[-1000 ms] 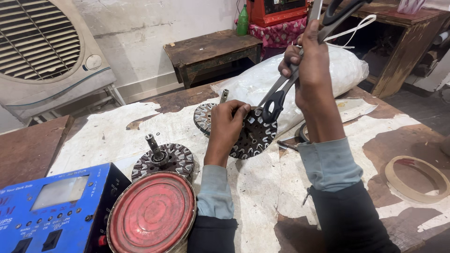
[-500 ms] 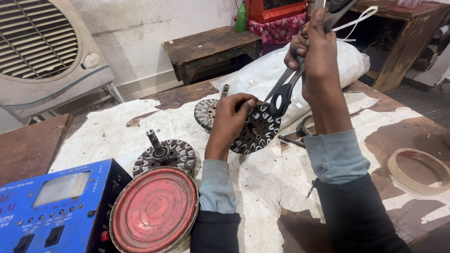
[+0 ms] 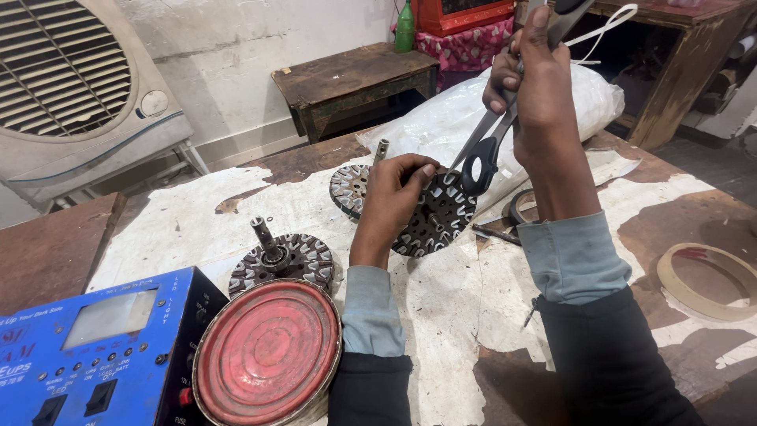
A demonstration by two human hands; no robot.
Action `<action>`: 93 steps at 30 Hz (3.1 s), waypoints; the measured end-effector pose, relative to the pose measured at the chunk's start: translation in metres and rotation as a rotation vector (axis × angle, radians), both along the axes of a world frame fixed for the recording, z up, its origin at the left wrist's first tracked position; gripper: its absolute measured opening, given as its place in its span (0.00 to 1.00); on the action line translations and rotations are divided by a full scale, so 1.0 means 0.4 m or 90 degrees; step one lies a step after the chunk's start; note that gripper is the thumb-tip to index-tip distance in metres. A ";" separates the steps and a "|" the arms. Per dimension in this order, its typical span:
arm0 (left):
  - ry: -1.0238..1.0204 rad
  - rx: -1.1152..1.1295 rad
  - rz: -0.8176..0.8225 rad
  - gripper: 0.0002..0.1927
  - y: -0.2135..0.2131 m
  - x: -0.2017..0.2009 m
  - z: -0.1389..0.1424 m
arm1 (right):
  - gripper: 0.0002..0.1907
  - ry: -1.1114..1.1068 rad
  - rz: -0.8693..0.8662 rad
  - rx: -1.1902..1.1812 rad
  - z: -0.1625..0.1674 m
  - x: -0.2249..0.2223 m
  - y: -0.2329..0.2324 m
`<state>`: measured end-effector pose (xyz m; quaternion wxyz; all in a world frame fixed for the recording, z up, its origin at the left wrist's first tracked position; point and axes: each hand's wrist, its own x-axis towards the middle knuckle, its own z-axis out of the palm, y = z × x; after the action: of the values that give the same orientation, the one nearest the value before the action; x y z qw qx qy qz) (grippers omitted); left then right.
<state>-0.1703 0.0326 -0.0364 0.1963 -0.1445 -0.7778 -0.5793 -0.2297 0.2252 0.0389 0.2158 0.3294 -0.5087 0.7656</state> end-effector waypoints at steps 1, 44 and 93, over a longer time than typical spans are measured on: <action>-0.004 -0.002 0.002 0.10 0.000 0.000 0.000 | 0.25 0.008 0.000 0.004 -0.001 0.000 0.000; 0.053 -0.073 -0.030 0.09 0.009 -0.005 -0.008 | 0.25 -0.148 -0.136 -0.041 0.005 -0.018 0.003; 0.016 -0.055 -0.035 0.09 0.012 0.002 0.002 | 0.20 -0.089 -0.038 -0.045 0.013 0.017 0.010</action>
<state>-0.1694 0.0372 -0.0357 0.1833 -0.1811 -0.7955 -0.5484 -0.2227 0.2291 0.0440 0.2140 0.2522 -0.5049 0.7973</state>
